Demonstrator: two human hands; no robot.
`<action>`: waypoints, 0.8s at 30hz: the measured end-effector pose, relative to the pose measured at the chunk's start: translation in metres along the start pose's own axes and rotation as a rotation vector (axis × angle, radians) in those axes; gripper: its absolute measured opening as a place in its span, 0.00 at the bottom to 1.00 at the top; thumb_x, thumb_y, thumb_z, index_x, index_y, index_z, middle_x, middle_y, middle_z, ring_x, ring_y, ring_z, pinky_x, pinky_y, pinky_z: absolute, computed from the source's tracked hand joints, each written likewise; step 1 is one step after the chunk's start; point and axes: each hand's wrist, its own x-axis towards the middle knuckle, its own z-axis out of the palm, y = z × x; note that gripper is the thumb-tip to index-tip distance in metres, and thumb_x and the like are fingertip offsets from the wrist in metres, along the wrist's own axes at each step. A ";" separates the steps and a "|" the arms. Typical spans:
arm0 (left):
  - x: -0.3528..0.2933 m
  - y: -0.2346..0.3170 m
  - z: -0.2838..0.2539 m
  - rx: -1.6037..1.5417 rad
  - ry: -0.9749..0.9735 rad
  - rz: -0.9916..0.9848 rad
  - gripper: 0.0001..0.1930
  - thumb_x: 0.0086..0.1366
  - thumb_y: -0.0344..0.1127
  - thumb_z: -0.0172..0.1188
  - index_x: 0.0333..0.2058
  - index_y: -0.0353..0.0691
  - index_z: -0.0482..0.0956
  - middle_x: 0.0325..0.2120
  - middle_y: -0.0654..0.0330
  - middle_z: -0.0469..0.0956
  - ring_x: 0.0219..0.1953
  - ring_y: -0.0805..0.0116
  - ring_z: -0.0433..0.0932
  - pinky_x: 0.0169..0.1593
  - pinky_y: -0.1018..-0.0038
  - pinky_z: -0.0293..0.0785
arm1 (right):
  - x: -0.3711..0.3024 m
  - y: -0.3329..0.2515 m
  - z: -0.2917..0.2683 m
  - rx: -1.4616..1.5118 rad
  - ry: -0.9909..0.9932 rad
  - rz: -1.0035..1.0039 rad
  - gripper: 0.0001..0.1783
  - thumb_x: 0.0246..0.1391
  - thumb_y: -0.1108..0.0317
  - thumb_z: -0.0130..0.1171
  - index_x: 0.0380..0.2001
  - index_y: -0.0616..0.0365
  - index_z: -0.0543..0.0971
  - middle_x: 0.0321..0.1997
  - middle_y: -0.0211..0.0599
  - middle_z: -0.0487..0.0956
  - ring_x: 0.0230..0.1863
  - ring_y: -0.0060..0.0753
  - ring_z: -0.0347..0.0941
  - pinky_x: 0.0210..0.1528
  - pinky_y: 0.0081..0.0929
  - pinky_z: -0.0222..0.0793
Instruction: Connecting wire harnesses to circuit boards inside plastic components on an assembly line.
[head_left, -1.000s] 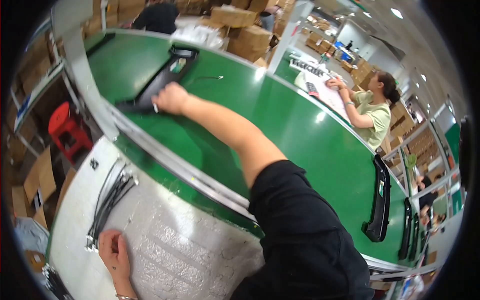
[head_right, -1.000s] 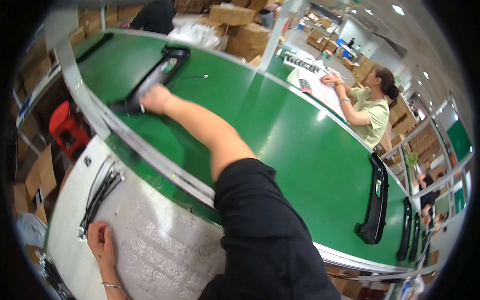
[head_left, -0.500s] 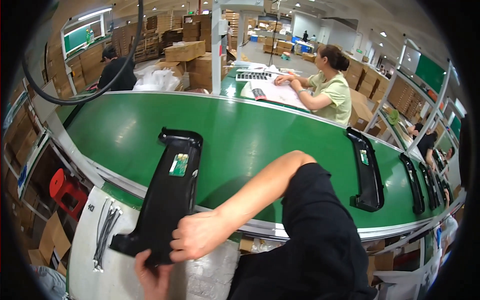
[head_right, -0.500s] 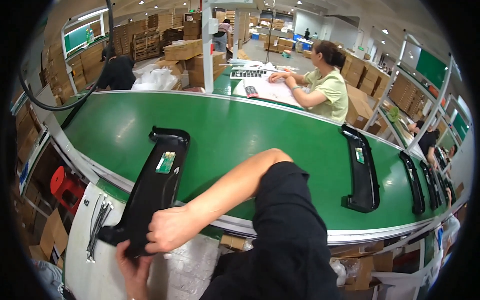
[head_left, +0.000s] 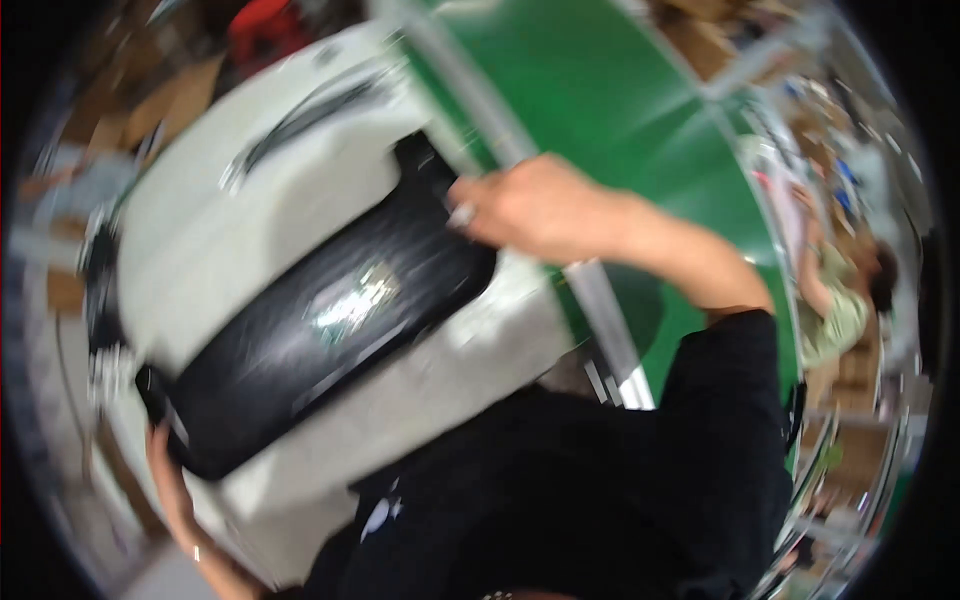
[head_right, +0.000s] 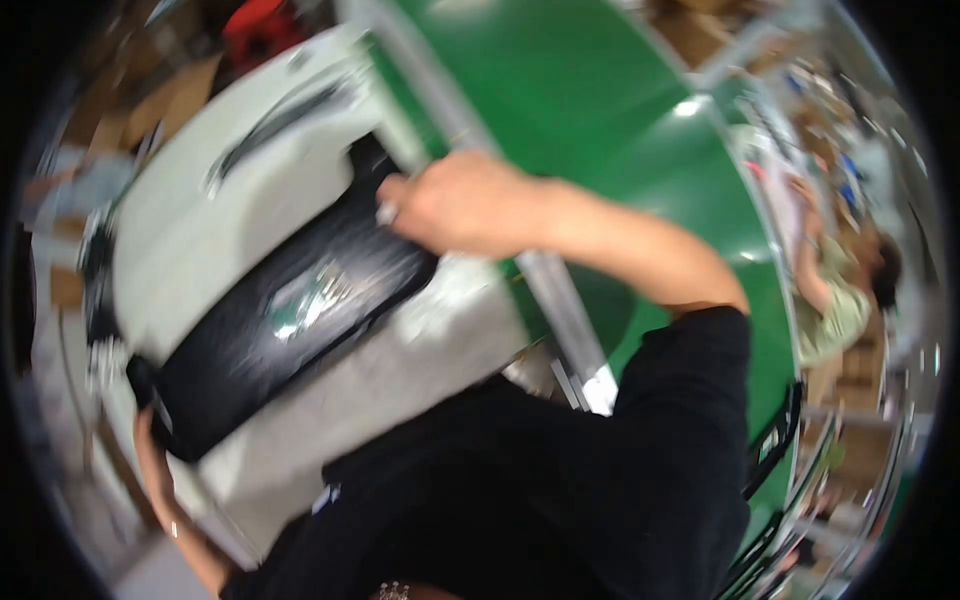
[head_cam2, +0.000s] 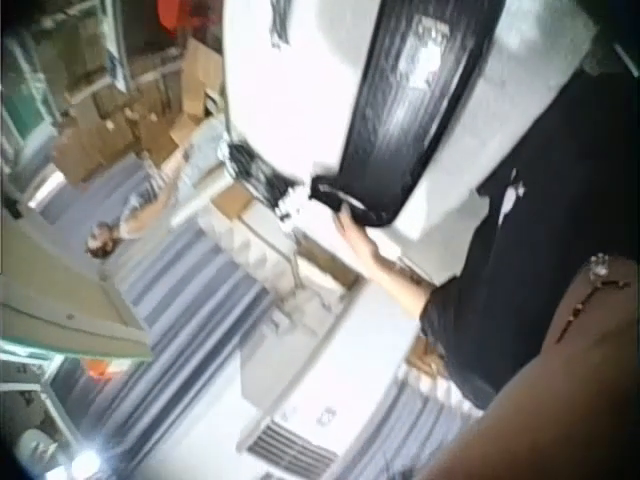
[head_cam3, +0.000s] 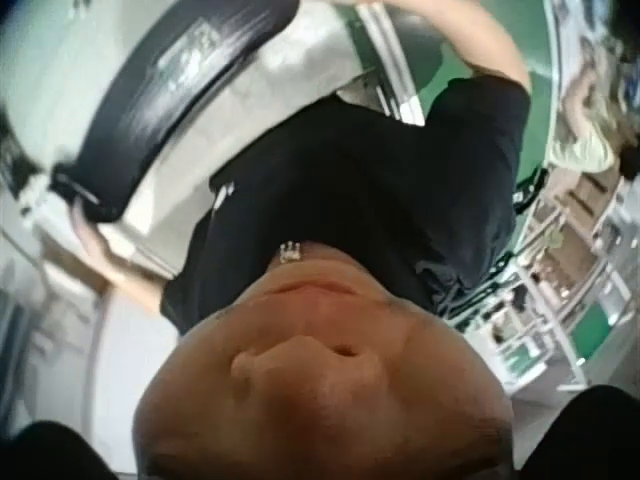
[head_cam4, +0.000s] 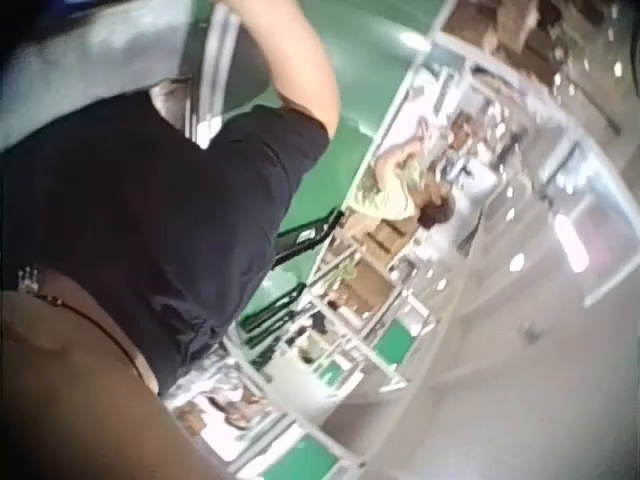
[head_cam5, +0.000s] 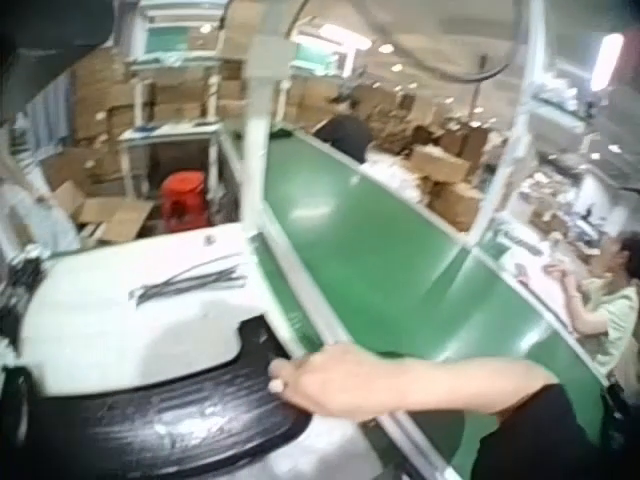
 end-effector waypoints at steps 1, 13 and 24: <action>-0.019 0.042 0.029 0.087 0.191 -0.049 0.29 0.65 0.42 0.52 0.60 0.33 0.61 0.61 0.52 0.60 0.64 0.63 0.57 0.64 0.69 0.52 | 0.019 -0.008 0.003 0.098 0.005 0.055 0.09 0.59 0.64 0.48 0.33 0.59 0.70 0.19 0.44 0.71 0.26 0.48 0.73 0.26 0.42 0.67; 0.023 0.186 0.185 0.104 -0.423 0.952 0.11 0.56 0.28 0.63 0.39 0.34 0.79 0.33 0.57 0.80 0.32 0.69 0.78 0.36 0.80 0.73 | 0.099 -0.060 0.038 0.250 -0.190 -0.263 0.14 0.56 0.64 0.44 0.27 0.66 0.72 0.20 0.49 0.75 0.26 0.54 0.73 0.33 0.45 0.69; 0.040 0.187 0.231 -0.452 -0.876 -0.168 0.08 0.64 0.39 0.58 0.34 0.41 0.78 0.27 0.69 0.77 0.28 0.83 0.74 0.30 0.88 0.70 | 0.060 -0.045 0.053 0.003 0.509 -0.296 0.05 0.41 0.71 0.59 0.23 0.59 0.74 0.29 0.35 0.73 0.31 0.39 0.73 0.32 0.36 0.70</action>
